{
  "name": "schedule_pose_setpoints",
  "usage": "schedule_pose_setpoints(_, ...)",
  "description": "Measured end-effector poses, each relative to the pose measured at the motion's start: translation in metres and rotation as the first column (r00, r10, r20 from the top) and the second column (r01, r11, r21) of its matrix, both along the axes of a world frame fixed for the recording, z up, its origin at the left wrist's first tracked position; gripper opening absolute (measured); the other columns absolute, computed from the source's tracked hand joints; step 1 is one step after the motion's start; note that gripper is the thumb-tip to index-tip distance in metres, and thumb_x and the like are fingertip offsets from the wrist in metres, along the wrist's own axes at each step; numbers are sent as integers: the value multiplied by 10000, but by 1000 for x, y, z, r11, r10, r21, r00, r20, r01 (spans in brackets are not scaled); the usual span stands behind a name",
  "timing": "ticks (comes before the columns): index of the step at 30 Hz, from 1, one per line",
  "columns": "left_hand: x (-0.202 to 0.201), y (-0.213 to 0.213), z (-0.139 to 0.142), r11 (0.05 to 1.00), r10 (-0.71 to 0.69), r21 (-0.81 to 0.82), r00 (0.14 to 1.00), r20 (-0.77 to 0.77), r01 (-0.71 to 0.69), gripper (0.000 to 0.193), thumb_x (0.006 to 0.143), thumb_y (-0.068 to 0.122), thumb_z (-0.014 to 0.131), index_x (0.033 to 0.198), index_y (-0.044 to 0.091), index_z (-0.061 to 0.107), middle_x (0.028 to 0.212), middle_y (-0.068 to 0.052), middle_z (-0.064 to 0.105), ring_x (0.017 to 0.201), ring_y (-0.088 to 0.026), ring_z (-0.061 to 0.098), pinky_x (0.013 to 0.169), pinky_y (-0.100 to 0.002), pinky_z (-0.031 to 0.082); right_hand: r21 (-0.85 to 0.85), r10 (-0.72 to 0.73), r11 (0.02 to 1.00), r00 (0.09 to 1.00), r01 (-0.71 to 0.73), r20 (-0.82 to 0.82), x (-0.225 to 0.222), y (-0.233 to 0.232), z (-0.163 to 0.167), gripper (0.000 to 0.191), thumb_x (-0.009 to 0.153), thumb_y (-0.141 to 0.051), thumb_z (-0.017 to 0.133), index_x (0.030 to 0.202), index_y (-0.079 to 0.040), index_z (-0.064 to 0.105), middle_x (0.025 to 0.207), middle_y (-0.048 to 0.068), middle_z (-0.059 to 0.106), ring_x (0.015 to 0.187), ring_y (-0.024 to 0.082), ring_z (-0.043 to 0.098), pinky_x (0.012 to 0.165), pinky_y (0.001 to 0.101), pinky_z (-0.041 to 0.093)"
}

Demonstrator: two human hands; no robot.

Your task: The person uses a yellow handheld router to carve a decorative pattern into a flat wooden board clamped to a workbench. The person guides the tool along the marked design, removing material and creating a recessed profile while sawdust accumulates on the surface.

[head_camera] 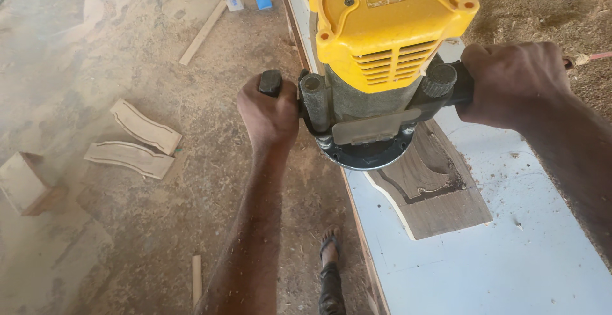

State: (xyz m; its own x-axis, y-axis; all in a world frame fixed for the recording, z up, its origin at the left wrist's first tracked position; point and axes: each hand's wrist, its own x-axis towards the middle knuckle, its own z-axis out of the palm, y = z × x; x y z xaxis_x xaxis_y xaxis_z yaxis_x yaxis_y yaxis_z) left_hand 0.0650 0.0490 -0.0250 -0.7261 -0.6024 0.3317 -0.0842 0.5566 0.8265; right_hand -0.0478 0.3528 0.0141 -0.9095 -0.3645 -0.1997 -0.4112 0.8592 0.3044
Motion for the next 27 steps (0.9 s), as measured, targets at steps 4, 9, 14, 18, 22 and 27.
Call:
schedule_pose_setpoints(4, 1, 1, 2, 1000, -4, 5, 1000, 22, 3, 167, 752, 187, 580, 618, 88, 569, 553, -40, 568, 482, -186, 501, 473, -371, 451, 14, -16, 1000, 1000, 16, 15, 1, 1, -2, 392, 854, -402, 780, 1146, -174, 654, 858, 14, 671, 696, 148, 667, 631, 321, 562)
schedule_pose_setpoints(9, 4, 4, 5, 1000, -6, 18, 1000, 8, 6, 144, 763, 163, 588, 638, 91, 589, 570, -49, 608, 491, -177, 542, 504, -366, 482, -33, 0, 999, 1000, 0, 9, 1, 3, -1, 386, 855, -382, 765, 1158, -174, 646, 844, 12, 692, 695, 153, 664, 640, 329, 562)
schedule_pose_setpoints(14, 2, 1, 2, 999, -1, 41, 997, 74, -2, 149, 777, 176, 590, 657, 89, 593, 583, -48, 615, 485, -186, 532, 508, -357, 500, -21, -29, 999, 999, 30, 45, 2, 1, 1, 373, 893, -406, 736, 1166, -173, 634, 854, 22, 658, 694, 159, 665, 631, 329, 562)
schedule_pose_setpoints(18, 3, 2, 2, 1000, 14, -7, 999, 52, -14, 172, 780, 177, 602, 644, 74, 582, 577, -61, 600, 494, -188, 521, 509, -368, 473, 15, -31, 999, 998, 30, 50, 3, -2, 3, 359, 902, -423, 731, 1158, -193, 626, 856, 5, 653, 719, 144, 645, 653, 314, 542)
schedule_pose_setpoints(22, 7, 6, 9, 999, -27, 39, 1000, -12, 28, 198, 788, 175, 593, 650, 36, 571, 576, -74, 610, 502, -183, 556, 488, -367, 484, -3, -42, 999, 996, 42, 74, 5, -3, 7, 365, 892, -409, 749, 1172, -215, 618, 875, -12, 677, 753, 140, 635, 678, 310, 533)
schedule_pose_setpoints(27, 11, 12, 13, 997, -21, 71, 999, -34, 24, 228, 801, 181, 601, 657, 7, 571, 565, -85, 619, 504, -177, 589, 485, -361, 491, -16, -57, 998, 993, 59, 106, 8, -5, 10, 365, 898, -381, 754, 1194, -224, 607, 907, -9, 666, 774, 148, 633, 691, 306, 527)
